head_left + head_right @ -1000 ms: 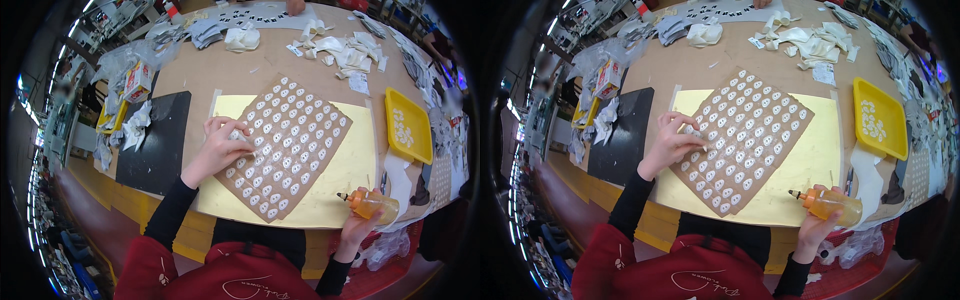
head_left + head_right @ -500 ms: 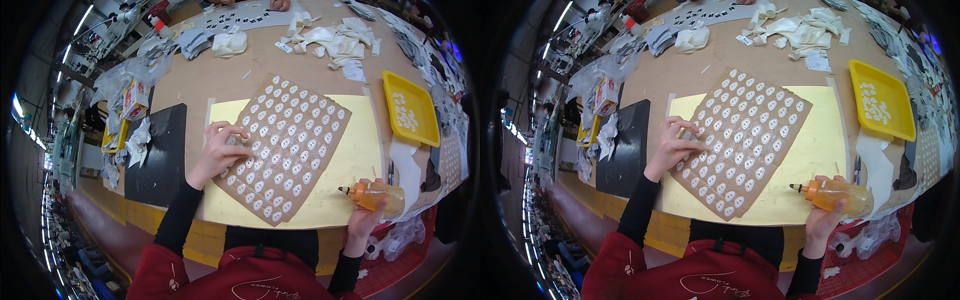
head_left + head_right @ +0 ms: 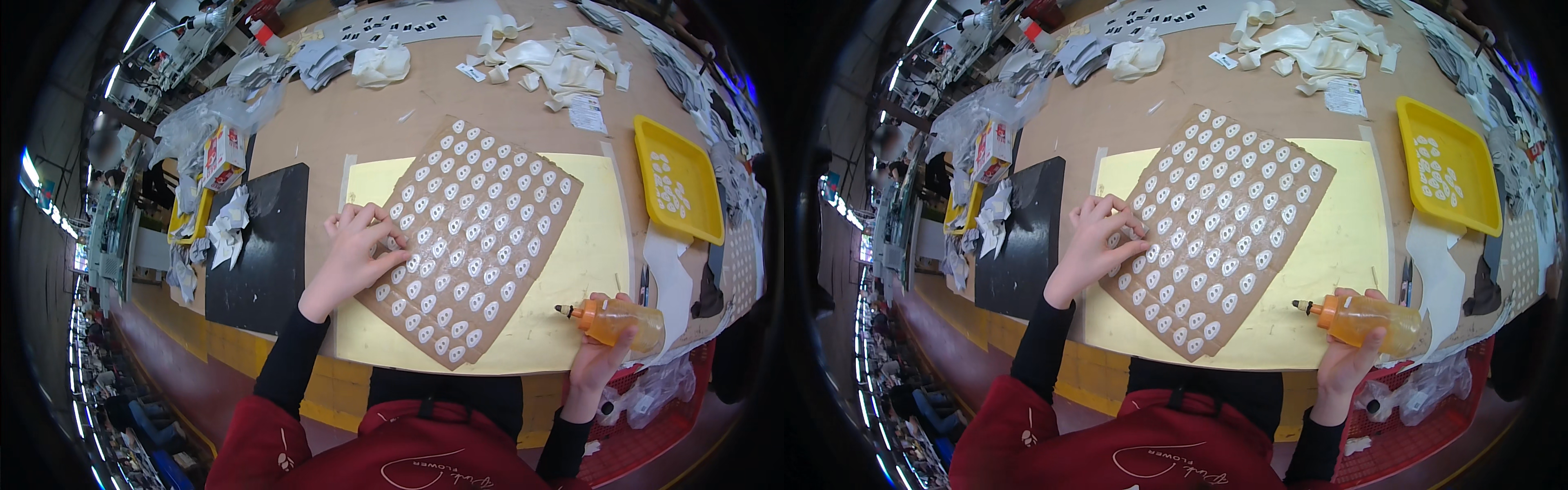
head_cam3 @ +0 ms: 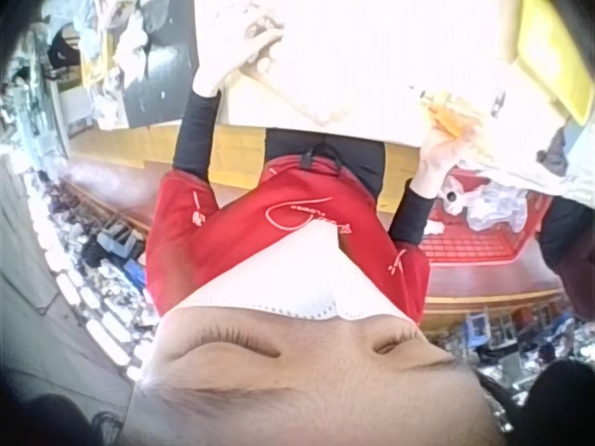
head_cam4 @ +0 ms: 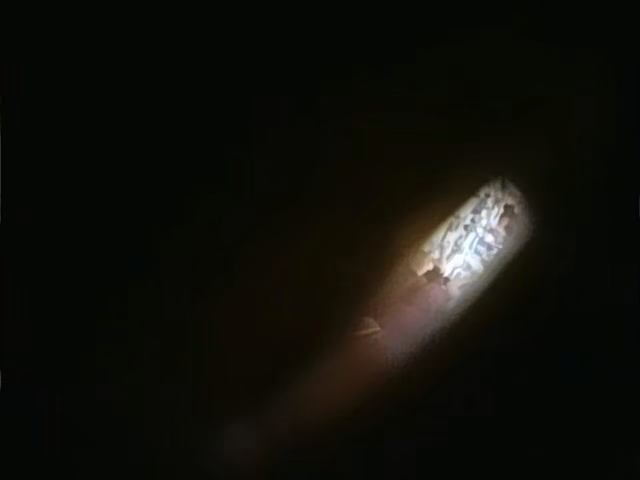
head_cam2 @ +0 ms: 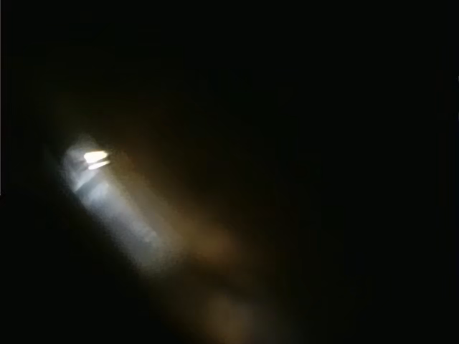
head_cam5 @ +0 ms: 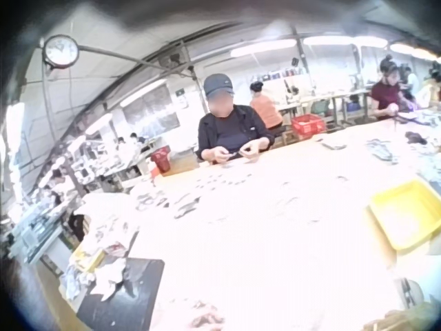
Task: The person applies glue from a squeeze bottle onto small white oval pieces arranged on a cardboard sheet. The person holds the board and methodically dispenses glue onto each piece in sequence.
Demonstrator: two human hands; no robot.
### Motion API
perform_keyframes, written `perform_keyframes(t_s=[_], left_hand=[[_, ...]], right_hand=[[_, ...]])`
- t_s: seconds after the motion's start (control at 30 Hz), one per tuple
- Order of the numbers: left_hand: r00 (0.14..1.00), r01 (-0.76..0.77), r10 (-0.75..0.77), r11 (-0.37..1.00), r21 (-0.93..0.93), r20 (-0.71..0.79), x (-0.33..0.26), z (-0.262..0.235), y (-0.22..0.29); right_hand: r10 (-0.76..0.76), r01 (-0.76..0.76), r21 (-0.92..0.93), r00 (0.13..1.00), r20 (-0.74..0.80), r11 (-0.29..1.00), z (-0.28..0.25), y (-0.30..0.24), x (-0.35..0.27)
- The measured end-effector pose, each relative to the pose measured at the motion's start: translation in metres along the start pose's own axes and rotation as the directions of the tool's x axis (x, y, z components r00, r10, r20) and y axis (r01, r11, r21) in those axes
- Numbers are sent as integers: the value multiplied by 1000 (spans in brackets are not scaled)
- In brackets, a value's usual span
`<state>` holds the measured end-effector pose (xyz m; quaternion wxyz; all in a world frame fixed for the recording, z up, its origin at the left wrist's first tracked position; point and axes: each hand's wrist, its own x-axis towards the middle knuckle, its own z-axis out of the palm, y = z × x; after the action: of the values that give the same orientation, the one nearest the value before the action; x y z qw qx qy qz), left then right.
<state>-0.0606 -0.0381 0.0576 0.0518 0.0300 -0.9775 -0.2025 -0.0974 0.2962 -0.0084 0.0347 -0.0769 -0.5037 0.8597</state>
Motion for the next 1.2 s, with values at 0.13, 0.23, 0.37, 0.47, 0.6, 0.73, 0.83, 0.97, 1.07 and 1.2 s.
perform_keyframes(t_s=[0.13, 0.23, 0.37, 0.47, 0.6, 0.73, 0.83, 0.97, 1.07, 1.2], left_hand=[[996, -5, 1, 999, 36, 90, 8, -2, 8], [993, -72, 63, 994, 85, 105, 13, -2, 13], [992, -53, 45, 996, 70, 117, 8, -7, 10], [998, -29, 36, 988, -153, 45, -4, -11, 0], [968, -72, 6, 963, -258, -251, -6, -49, -31], [976, 188, -212, 937, -294, -50, -10, -53, -62], [972, 216, -234, 893, -395, 4, -15, -35, -86], [977, 193, -215, 863, -466, 6, -17, -27, -107], [988, 151, -122, 887, -437, 95, -18, -19, -109], [998, 20, 9, 911, -412, 68, -24, -9, -112]], right_hand=[[-3, 3, -23, 1000, -1, 1000, -2, 0, 0], [0, 0, -22, 1000, 22, 1000, -3, -2, 2], [-1, 2, 19, 1000, -26, 1000, 4, 0, -1], [17, -16, 26, 999, -32, 1000, 2, -6, -4], [-46, 47, -17, 995, 89, 999, 9, -30, 0], [-58, 111, -196, 964, 258, 974, 47, -36, 0], [-34, 173, -299, 908, 417, 938, 85, -27, -1], [35, 192, -366, 848, 530, 910, 141, -5, -10], [129, 167, -411, 789, 601, 896, 169, 13, -5], [254, 160, -483, 687, 681, 861, 195, 27, -1]])
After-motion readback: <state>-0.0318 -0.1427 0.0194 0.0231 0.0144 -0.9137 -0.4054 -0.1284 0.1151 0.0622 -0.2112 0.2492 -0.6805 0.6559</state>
